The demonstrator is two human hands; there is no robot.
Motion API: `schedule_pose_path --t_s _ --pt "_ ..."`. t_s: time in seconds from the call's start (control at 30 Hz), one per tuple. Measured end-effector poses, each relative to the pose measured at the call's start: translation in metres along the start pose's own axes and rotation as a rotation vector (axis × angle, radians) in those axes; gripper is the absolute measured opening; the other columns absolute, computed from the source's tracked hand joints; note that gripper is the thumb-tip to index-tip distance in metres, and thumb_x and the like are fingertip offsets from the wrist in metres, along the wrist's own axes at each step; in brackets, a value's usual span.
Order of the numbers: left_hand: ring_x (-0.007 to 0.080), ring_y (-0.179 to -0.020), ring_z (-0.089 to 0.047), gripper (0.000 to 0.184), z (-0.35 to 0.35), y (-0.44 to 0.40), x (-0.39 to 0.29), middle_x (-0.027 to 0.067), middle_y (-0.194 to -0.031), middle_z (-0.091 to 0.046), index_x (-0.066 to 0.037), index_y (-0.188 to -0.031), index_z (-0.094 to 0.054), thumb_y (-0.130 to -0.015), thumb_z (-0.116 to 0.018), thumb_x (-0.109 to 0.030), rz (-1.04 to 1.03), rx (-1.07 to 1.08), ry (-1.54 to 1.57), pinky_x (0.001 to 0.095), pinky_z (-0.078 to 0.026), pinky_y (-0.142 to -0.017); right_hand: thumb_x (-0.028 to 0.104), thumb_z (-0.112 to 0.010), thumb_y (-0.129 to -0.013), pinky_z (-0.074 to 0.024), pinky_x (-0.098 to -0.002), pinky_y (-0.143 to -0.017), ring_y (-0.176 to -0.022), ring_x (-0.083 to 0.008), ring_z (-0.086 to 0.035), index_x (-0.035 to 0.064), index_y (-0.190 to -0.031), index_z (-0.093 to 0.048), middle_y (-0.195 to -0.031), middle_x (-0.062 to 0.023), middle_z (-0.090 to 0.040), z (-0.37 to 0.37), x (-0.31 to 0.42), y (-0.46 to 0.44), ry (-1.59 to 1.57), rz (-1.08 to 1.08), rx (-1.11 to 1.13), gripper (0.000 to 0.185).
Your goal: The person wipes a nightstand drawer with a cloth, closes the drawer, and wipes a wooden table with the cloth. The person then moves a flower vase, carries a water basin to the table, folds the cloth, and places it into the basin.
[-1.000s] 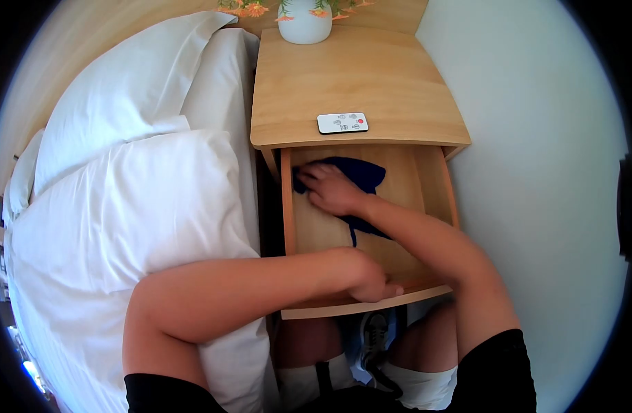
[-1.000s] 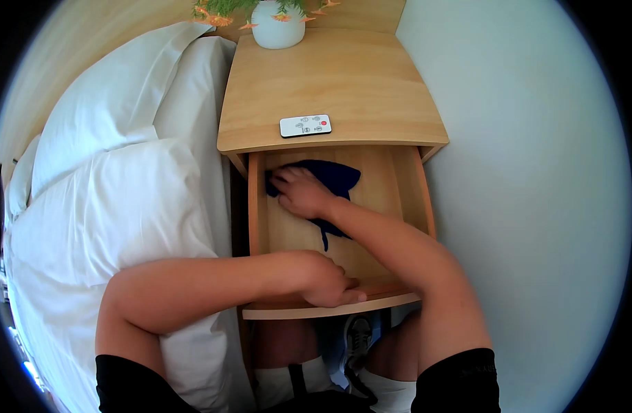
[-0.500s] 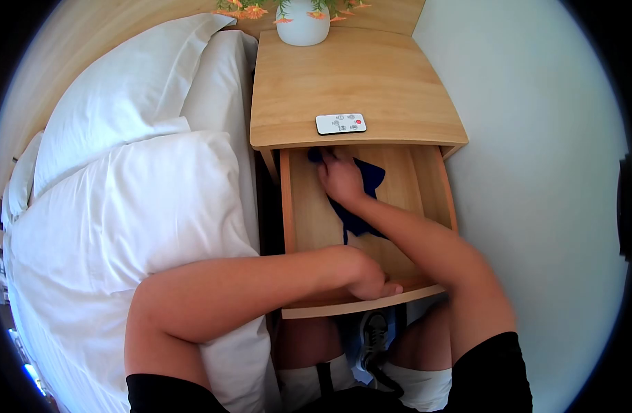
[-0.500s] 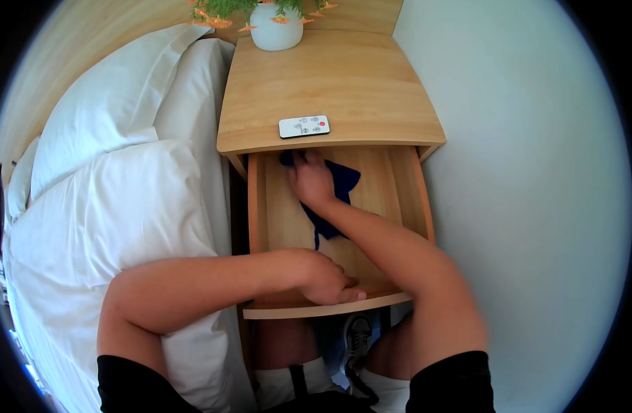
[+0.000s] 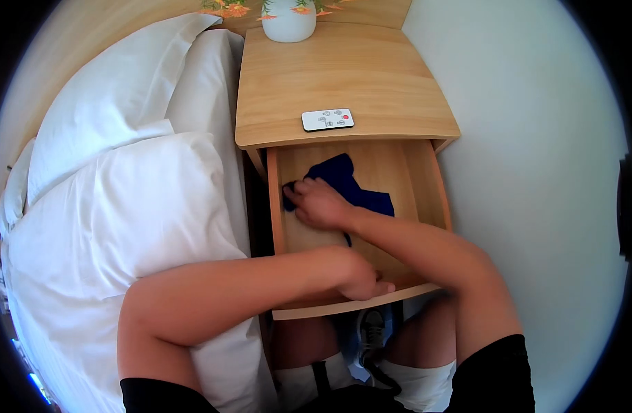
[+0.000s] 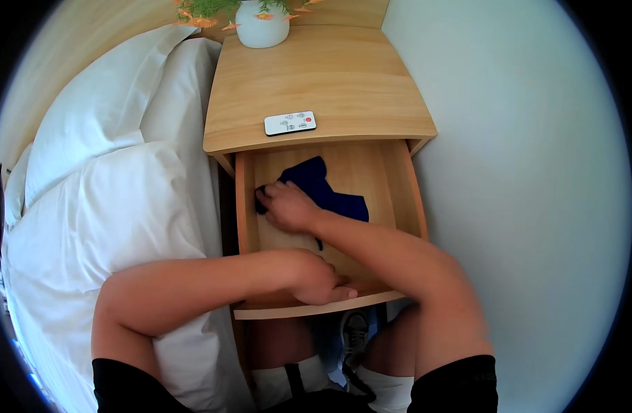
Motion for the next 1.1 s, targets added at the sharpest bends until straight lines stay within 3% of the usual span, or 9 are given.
schedule_pose_path --t_s 0.13,0.3,0.4,0.57,0.77,0.87,0.93,1.03,1.1 --pt "0.0436 -0.129 -0.056 0.072 -0.002 0.0 0.002 0.0244 -0.134 -0.063 -0.007 -0.147 -0.052 -0.108 -0.017 -0.057 -0.007 0.0 0.031 0.0505 -0.04 -0.112 0.015 -0.061 -0.084 -0.0452 -0.0421 -0.088 -0.107 -0.029 -0.055 -0.0007 -0.133 -0.062 -0.104 -0.0123 -0.058 -0.007 0.008 0.008 0.026 0.0 -0.029 0.052" --pt "0.0437 -0.128 -0.056 0.072 0.003 0.004 -0.004 0.025 -0.133 -0.063 -0.006 -0.146 -0.053 -0.108 -0.016 -0.057 -0.017 0.001 -0.002 0.051 -0.04 -0.112 0.014 -0.061 -0.083 -0.0457 -0.0434 -0.089 -0.107 -0.0327 -0.055 -0.0021 -0.132 -0.062 -0.109 -0.0154 -0.058 -0.003 -0.047 -0.034 0.089 -0.272 -0.263 0.052" --pt "0.0438 -0.127 -0.057 0.072 0.003 0.008 -0.003 0.0254 -0.132 -0.064 -0.006 -0.144 -0.055 -0.109 -0.017 -0.056 0.001 -0.01 -0.002 0.0512 -0.041 -0.111 0.014 -0.06 -0.083 -0.0453 -0.0464 -0.091 -0.106 -0.036 -0.055 -0.0031 -0.133 -0.061 -0.113 -0.0175 -0.058 0.001 -0.049 -0.048 0.057 -0.193 -0.324 0.052" --pt "0.0429 -0.126 -0.058 0.07 0.003 0.006 -0.004 0.0253 -0.131 -0.064 -0.007 -0.142 -0.056 -0.109 -0.017 -0.055 0.022 -0.024 -0.002 0.0512 -0.041 -0.11 0.019 -0.058 -0.085 -0.0437 -0.0457 -0.094 -0.107 -0.0371 -0.052 -0.0078 -0.136 -0.055 -0.116 -0.0186 -0.056 -0.003 -0.019 -0.031 0.049 -0.148 -0.229 0.058" --pt "0.0408 -0.126 -0.058 0.071 0.0 0.004 -0.003 0.0233 -0.131 -0.065 -0.004 -0.143 -0.056 -0.109 -0.019 -0.054 0.046 -0.05 0.01 0.0499 -0.041 -0.111 0.027 -0.056 -0.09 -0.0412 -0.045 -0.098 -0.111 -0.0345 -0.052 -0.0061 -0.143 -0.05 -0.114 -0.019 -0.055 0.002 0.023 0.026 0.021 0.049 0.218 0.063" --pt "0.0416 -0.127 -0.058 0.071 -0.001 0.0 -0.002 0.0231 -0.132 -0.065 -0.004 -0.144 -0.054 -0.108 -0.019 -0.054 0.019 -0.04 -0.018 0.0492 -0.04 -0.112 0.027 -0.056 -0.093 -0.0396 -0.0467 -0.107 -0.127 -0.038 -0.049 -0.0018 -0.146 -0.049 -0.133 -0.0221 -0.054 -0.003 0.03 0.04 0.024 0.129 0.26 0.061" --pt "0.0425 -0.127 -0.057 0.072 -0.003 -0.002 -0.002 0.024 -0.133 -0.064 -0.004 -0.147 -0.051 -0.108 -0.018 -0.055 0.008 -0.003 -0.043 0.0493 -0.039 -0.112 0.032 -0.05 -0.1 -0.0304 -0.045 -0.12 -0.146 -0.0355 -0.038 0.0057 -0.151 -0.046 -0.153 -0.0189 -0.047 0.0 0.025 0.037 0.239 0.121 0.046 0.057" --pt "0.0437 -0.128 -0.056 0.073 -0.003 -0.002 -0.001 0.0257 -0.133 -0.063 -0.004 -0.149 -0.048 -0.108 -0.017 -0.056 0.002 0.0 -0.009 0.0492 -0.04 -0.111 0.032 -0.045 -0.103 -0.02 -0.0449 -0.127 -0.154 -0.0321 -0.026 0.0108 -0.152 -0.045 -0.163 -0.0155 -0.036 -0.004 -0.006 0.004 0.067 -0.149 0.155 0.054" --pt "0.0441 -0.128 -0.056 0.073 -0.003 -0.002 0.0 0.0265 -0.133 -0.063 -0.004 -0.149 -0.046 -0.108 -0.016 -0.056 -0.01 0.018 -0.006 0.049 -0.04 -0.111 0.031 -0.046 -0.102 -0.0219 -0.0469 -0.126 -0.152 -0.0333 -0.031 0.0112 -0.152 -0.046 -0.16 -0.0163 -0.041 -0.001 -0.026 -0.01 0.082 -0.106 0.077 0.053"
Point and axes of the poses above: each hand's wrist, its own y-axis away from the middle knuckle, its own z-axis out of the back of the hand, x = y × z, the point moved 6 cm from there along -y, towards the middle knuckle
